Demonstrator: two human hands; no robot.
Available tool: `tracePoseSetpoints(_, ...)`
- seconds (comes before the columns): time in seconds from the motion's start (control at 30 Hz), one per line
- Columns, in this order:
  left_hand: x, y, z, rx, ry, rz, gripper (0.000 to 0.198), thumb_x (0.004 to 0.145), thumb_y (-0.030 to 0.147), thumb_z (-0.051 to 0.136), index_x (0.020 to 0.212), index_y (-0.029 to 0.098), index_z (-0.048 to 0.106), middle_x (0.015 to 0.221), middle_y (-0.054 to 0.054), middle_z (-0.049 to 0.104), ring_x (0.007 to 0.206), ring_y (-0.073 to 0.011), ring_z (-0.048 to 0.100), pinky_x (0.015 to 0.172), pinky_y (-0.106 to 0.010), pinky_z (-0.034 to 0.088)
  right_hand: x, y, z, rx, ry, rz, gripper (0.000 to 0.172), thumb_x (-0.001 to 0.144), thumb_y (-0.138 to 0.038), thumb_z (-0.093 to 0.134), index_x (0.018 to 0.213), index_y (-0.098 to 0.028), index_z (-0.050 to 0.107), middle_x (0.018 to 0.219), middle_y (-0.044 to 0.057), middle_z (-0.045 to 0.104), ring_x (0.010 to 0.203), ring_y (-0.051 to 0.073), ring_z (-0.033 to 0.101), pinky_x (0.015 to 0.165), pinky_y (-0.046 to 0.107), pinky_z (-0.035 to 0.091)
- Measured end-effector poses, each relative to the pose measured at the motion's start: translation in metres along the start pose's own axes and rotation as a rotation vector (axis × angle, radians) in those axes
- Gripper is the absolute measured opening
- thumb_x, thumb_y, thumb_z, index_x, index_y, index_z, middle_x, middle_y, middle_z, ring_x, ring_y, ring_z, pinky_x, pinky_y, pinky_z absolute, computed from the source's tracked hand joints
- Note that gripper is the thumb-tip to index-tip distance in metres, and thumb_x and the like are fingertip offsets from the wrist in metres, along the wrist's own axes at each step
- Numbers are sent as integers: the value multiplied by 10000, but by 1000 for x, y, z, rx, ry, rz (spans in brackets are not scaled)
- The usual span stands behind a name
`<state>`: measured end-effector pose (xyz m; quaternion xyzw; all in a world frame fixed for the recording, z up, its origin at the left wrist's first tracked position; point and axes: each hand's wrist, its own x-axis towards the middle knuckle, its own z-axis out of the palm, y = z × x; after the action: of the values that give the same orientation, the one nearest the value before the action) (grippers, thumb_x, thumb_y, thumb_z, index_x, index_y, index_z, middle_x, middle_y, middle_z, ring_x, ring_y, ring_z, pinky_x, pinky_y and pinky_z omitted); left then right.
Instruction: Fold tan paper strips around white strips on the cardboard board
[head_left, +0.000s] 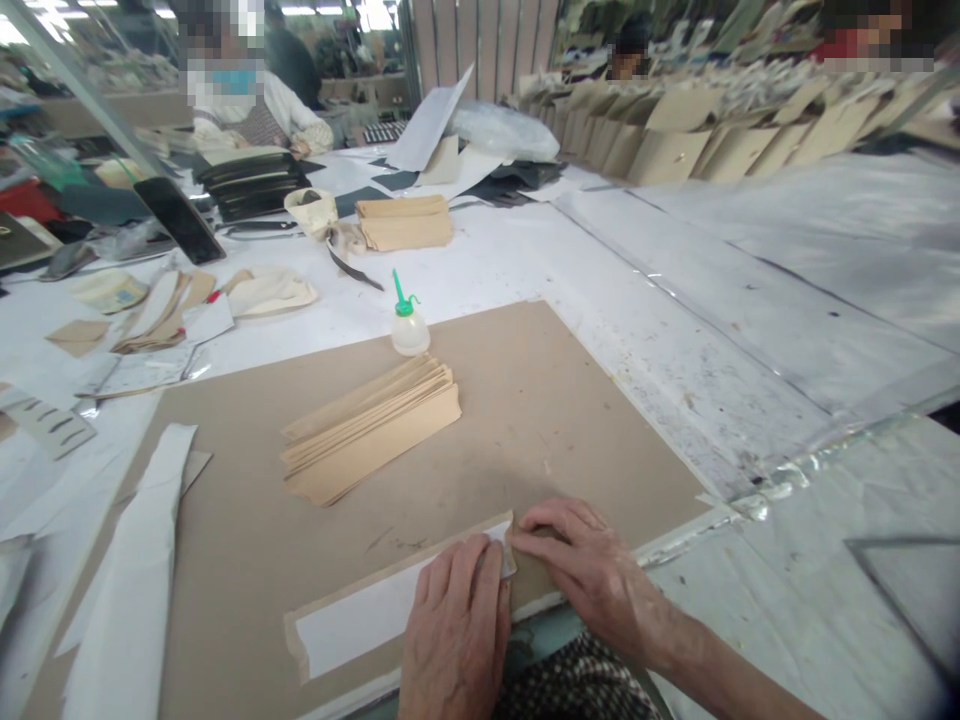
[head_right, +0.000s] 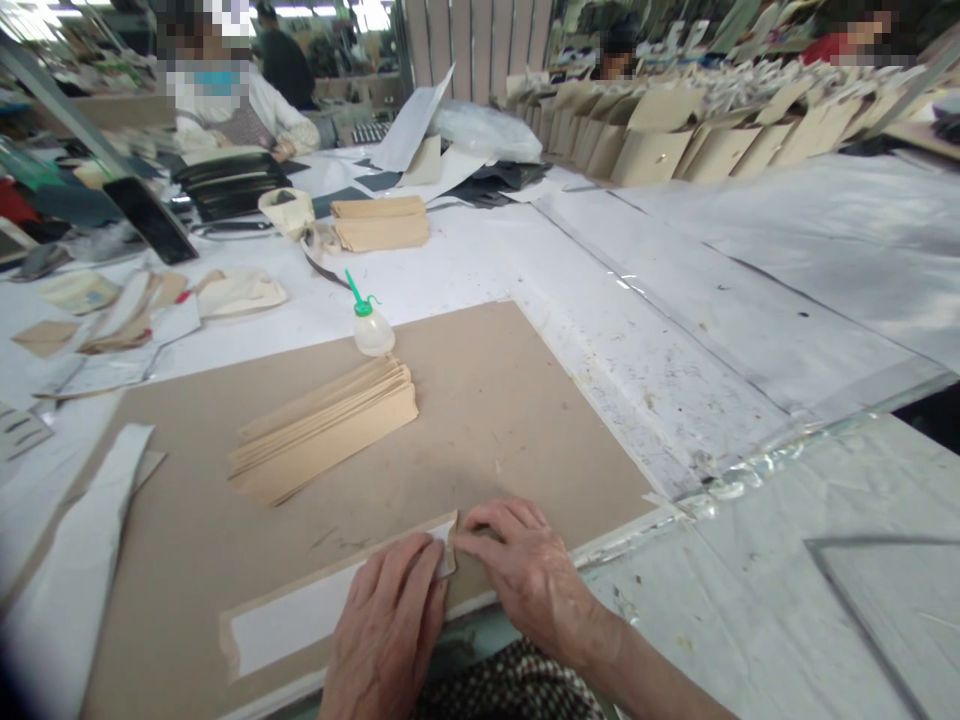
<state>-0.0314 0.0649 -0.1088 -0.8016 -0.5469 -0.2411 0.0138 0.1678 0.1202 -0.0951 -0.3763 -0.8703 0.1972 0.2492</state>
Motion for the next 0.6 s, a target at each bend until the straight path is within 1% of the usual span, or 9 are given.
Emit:
tracePoseSetpoints(0.1,-2,-2,2,-2,-9,7,294,1008,193,432,1247,126,590,1184,-104,649,1022,-256,585,853,-407,522,3,1,1,99,88,75,358,960,-25,452,1198,-222,633,1146,67,615,1091,186,556,953,333,475)
tracePoseSetpoints(0.2,-4,-5,4,10,-52,33,307,1003,188,443,1271,126,580,1209,-99,644,1049,-258,586,867,-408,526,6,1,5,108,134,95,357,967,-31,451,1222,-212,623,1156,78,603,1107,193,551,953,340,482)
tracePoseSetpoints(0.33,-9,-8,6,21,-99,46,321,994,189,472,1296,140,571,1250,-91,632,1081,-260,585,883,-406,530,8,1,8,86,112,79,417,953,-12,452,1256,-242,622,1147,70,601,1088,208,548,932,373,481)
tracePoseSetpoints(0.43,-11,-9,6,19,-110,39,324,991,195,484,1300,155,573,1269,-85,626,1094,-260,584,901,-408,526,11,1,7,81,87,66,463,945,2,452,1293,-260,608,1144,65,598,1082,213,542,927,389,474)
tracePoseSetpoints(0.6,-10,-8,6,4,-73,33,322,985,187,498,1293,138,576,1245,-95,628,1083,-254,585,899,-403,525,15,-1,5,77,73,61,454,946,-1,463,1284,-262,615,1142,61,598,1075,213,539,925,391,461)
